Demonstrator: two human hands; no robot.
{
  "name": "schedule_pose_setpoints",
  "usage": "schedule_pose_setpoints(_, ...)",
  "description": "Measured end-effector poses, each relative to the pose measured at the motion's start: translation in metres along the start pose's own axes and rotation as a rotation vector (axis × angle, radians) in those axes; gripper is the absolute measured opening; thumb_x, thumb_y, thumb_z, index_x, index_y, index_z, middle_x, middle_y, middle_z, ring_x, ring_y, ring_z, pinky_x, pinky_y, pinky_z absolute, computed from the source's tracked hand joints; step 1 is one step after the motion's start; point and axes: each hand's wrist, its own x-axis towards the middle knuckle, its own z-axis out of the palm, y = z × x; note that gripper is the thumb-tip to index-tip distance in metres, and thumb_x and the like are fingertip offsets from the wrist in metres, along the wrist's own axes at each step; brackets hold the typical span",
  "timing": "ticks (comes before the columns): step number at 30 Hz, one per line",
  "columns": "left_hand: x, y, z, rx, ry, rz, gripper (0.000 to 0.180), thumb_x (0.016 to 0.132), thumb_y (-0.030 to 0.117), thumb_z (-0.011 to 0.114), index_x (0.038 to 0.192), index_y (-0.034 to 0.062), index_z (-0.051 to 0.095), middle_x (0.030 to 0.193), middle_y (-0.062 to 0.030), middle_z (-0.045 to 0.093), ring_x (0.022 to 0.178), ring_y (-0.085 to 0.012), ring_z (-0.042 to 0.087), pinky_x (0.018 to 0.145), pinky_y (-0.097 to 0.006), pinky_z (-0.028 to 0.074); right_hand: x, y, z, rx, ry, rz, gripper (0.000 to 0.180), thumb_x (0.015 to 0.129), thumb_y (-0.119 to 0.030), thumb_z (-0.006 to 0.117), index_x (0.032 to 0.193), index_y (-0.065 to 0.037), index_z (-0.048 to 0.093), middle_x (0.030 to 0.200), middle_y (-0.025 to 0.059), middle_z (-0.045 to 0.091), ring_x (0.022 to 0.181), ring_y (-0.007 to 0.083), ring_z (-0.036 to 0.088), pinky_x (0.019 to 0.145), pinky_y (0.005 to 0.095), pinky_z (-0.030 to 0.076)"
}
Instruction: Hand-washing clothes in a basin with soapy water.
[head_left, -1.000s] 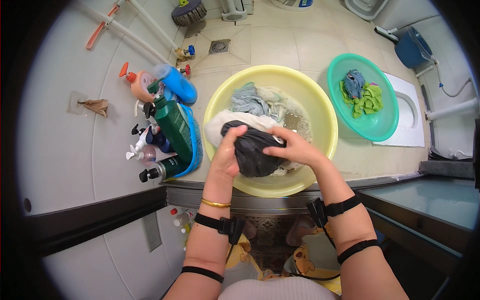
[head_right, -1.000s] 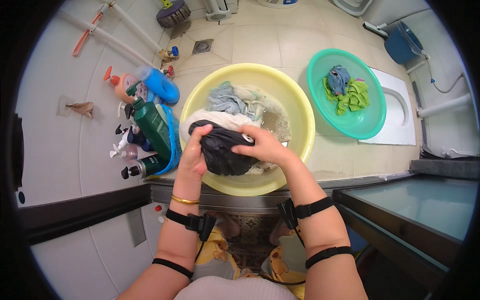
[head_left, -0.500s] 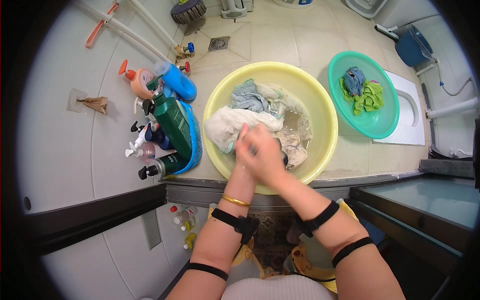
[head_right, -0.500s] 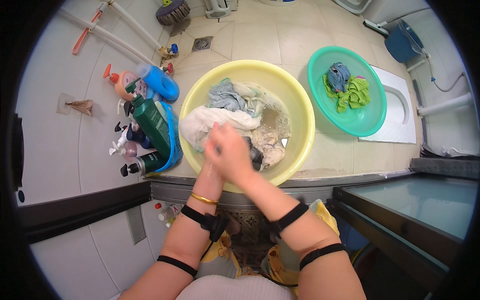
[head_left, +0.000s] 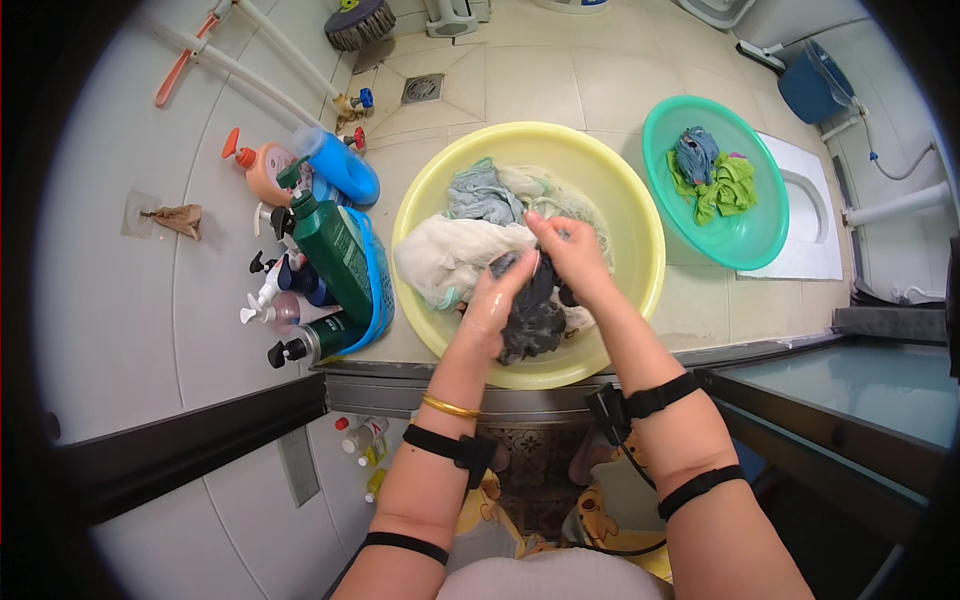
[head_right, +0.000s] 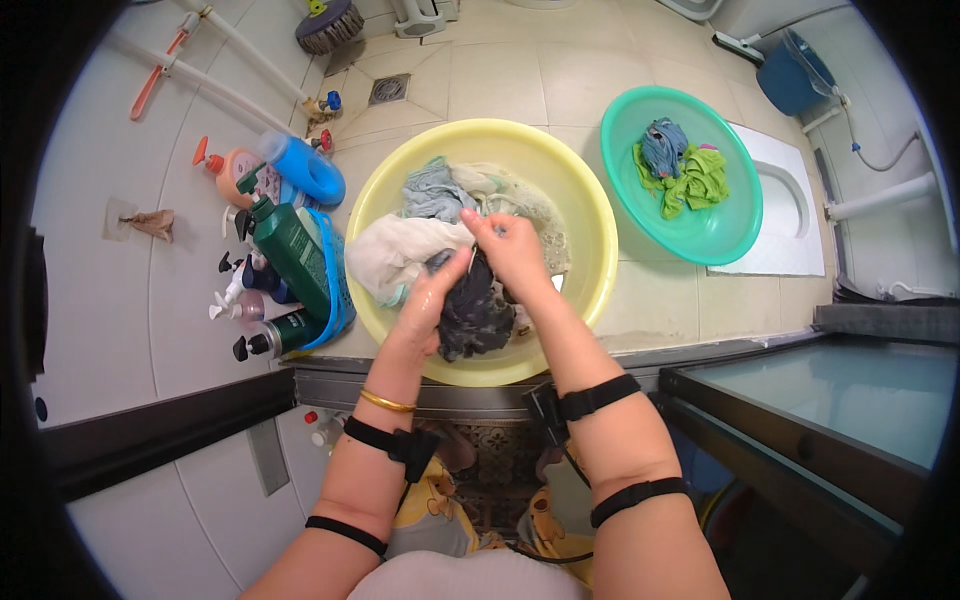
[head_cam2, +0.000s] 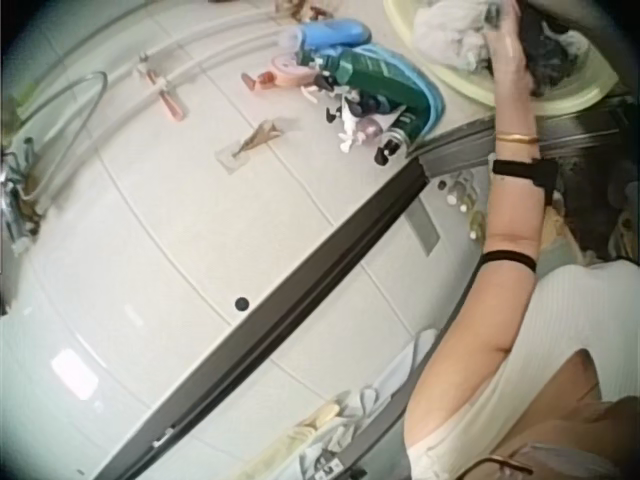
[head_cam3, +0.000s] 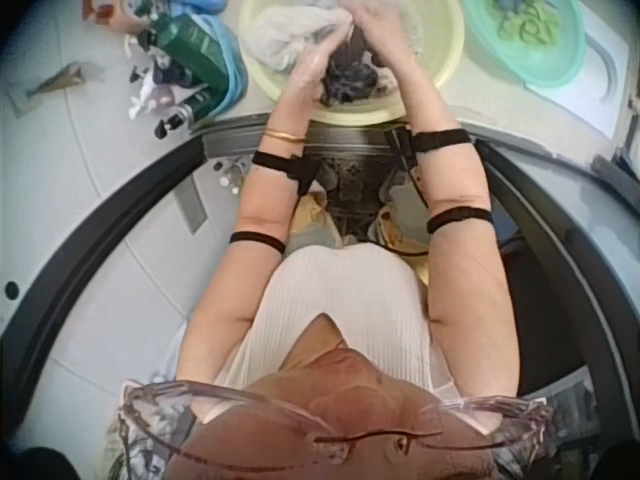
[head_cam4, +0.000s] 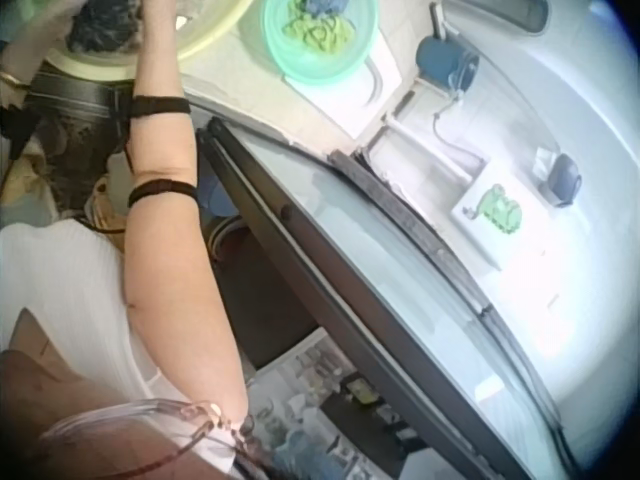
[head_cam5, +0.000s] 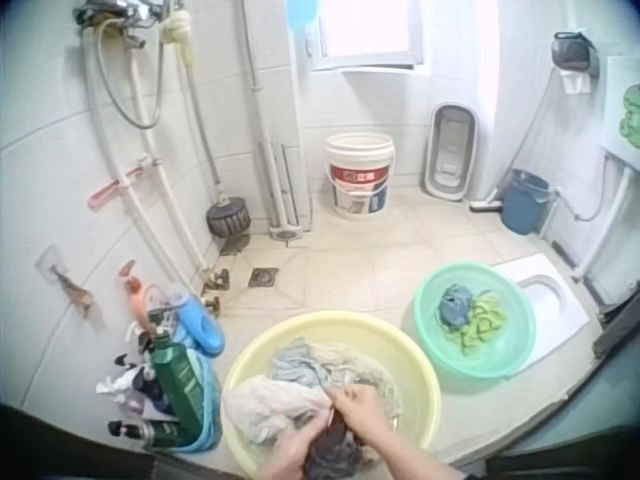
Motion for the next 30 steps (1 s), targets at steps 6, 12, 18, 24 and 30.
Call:
schedule_pose_setpoints(6,-0.017,0.033,-0.010,0.135,0.174,0.083,0.034,0.080,0.022,0.070,0.106,0.0036,0.057,0.097,-0.0049,0.062,0.087,-0.0123,0.060,0.073,-0.026,0.049,-0.005,-0.012,-0.030,0.201,-0.422,-0.138,0.025,0.078,-0.024,0.072,0.088,-0.003,0.061,0.081,0.0022,0.060,0.079,0.0081,0.052,0.072,0.0244,0.043)
schedule_pose_setpoints(12,-0.013,0.038,-0.013,-0.214,0.250,0.123,0.026,0.082,0.024,0.069,0.099,0.0068,0.059,0.085,-0.0036,0.062,0.072,-0.0141,0.060,0.064,-0.028,0.051,-0.006,-0.001,-0.039,0.147,-0.338,-0.006,0.025,0.079,-0.006,0.058,0.103,-0.003,0.060,0.093,0.0033,0.060,0.086,0.0105,0.056,0.079,0.0247,0.045)
schedule_pose_setpoints(18,0.001,0.016,-0.032,0.013,0.299,0.126,0.033,0.084,0.020,0.066,0.111,0.0059,0.056,0.084,-0.0012,0.059,0.067,-0.0109,0.056,0.055,-0.026,0.047,-0.027,-0.014,0.008,0.168,-0.065,-0.195,0.012,0.074,-0.006,0.052,0.084,-0.005,0.059,0.076,0.0010,0.056,0.069,0.0118,0.052,0.067,0.0260,0.044)
schedule_pose_setpoints(24,-0.009,0.006,0.003,-0.495,-0.152,0.147,0.034,0.092,0.038,0.049,0.110,0.0090,0.056,0.098,-0.0046,0.061,0.092,-0.0157,0.059,0.081,-0.032,0.048,-0.071,-0.036,0.053,-0.405,0.091,-0.826,0.021,0.071,-0.022,0.066,0.074,-0.006,0.053,0.078,0.0130,0.047,0.080,0.0309,0.048,0.069,0.0399,0.038)
schedule_pose_setpoints(30,-0.004,-0.014,0.014,-0.334,0.194,0.120,0.036,0.093,0.041,0.040,0.103,0.0107,0.056,0.100,-0.0057,0.060,0.092,-0.0164,0.058,0.080,-0.031,0.046,-0.078,-0.026,0.071,-0.342,0.096,-0.599,0.021,0.078,-0.020,0.065,0.072,-0.003,0.052,0.080,0.0169,0.045,0.080,0.0343,0.047,0.069,0.0401,0.039)
